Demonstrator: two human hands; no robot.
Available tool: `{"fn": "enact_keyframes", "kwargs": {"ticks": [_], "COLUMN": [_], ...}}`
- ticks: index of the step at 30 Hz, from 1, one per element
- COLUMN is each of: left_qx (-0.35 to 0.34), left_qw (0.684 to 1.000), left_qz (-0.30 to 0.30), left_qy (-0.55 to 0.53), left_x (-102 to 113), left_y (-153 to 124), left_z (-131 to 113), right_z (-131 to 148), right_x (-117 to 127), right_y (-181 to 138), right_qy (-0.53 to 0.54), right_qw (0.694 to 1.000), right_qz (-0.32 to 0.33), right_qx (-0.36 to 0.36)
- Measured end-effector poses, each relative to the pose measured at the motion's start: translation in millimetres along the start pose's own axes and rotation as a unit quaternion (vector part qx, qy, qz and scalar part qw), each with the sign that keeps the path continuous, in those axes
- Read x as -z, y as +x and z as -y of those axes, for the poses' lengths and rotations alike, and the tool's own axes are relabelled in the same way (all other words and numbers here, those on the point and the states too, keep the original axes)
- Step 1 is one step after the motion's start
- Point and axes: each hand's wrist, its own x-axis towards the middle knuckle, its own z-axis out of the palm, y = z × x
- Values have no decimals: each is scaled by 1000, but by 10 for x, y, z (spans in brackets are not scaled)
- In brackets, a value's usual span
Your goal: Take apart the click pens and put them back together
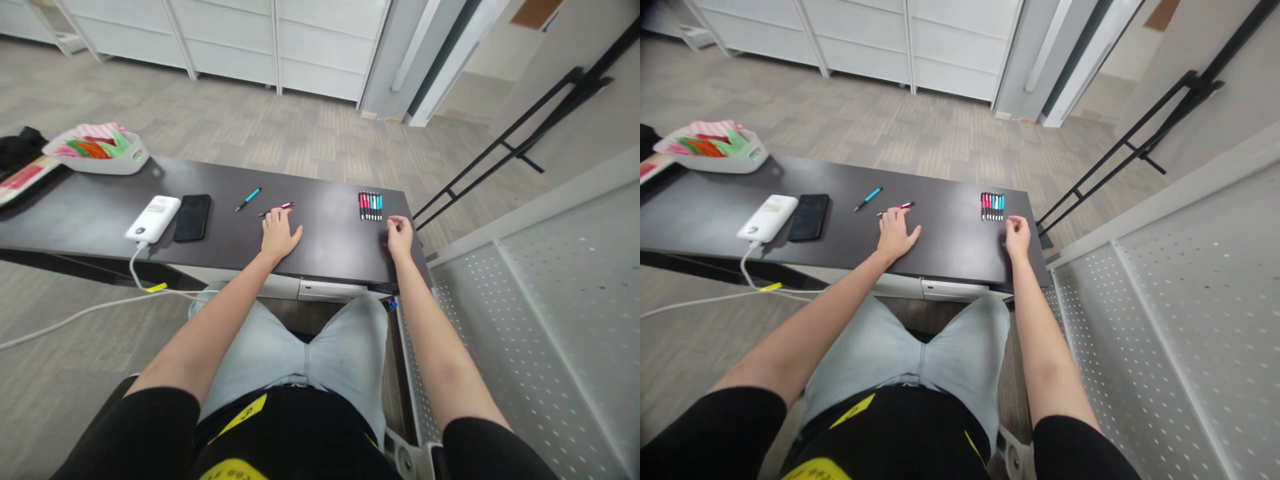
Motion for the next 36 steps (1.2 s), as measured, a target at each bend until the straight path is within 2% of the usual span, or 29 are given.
{"fn": "enact_keyframes", "kwargs": {"ticks": [2,4,7,10,15,21,25,28,32,36], "left_qx": [26,52,98,99,72,41,25,13,14,26], "left_qw": [998,995,990,989,985,964,954,949,946,939], "left_qz": [-50,-71,-76,-65,-35,18,44,65,74,65], "left_qy": [-29,-36,-64,-88,-152,-261,-296,-309,-316,-336], "left_x": [61,136,238,301,299,94,-14,-28,-27,-34], "left_y": [117,213,303,343,301,41,-108,-155,-168,-160], "left_z": [165,354,580,660,593,402,268,219,232,260], "right_z": [7,26,82,161,332,609,708,723,723,709], "right_x": [17,9,-64,-204,-570,-991,-1036,-1021,-1019,-996], "right_y": [-204,-414,-697,-898,-1090,-1174,-1175,-1180,-1192,-1181], "right_qy": [4,7,16,27,45,77,105,119,126,128], "right_qw": [1000,1000,999,997,990,982,976,977,980,978], "right_qz": [17,30,48,73,128,170,188,175,155,168], "right_qx": [1,1,4,11,30,38,18,-8,-9,3]}}
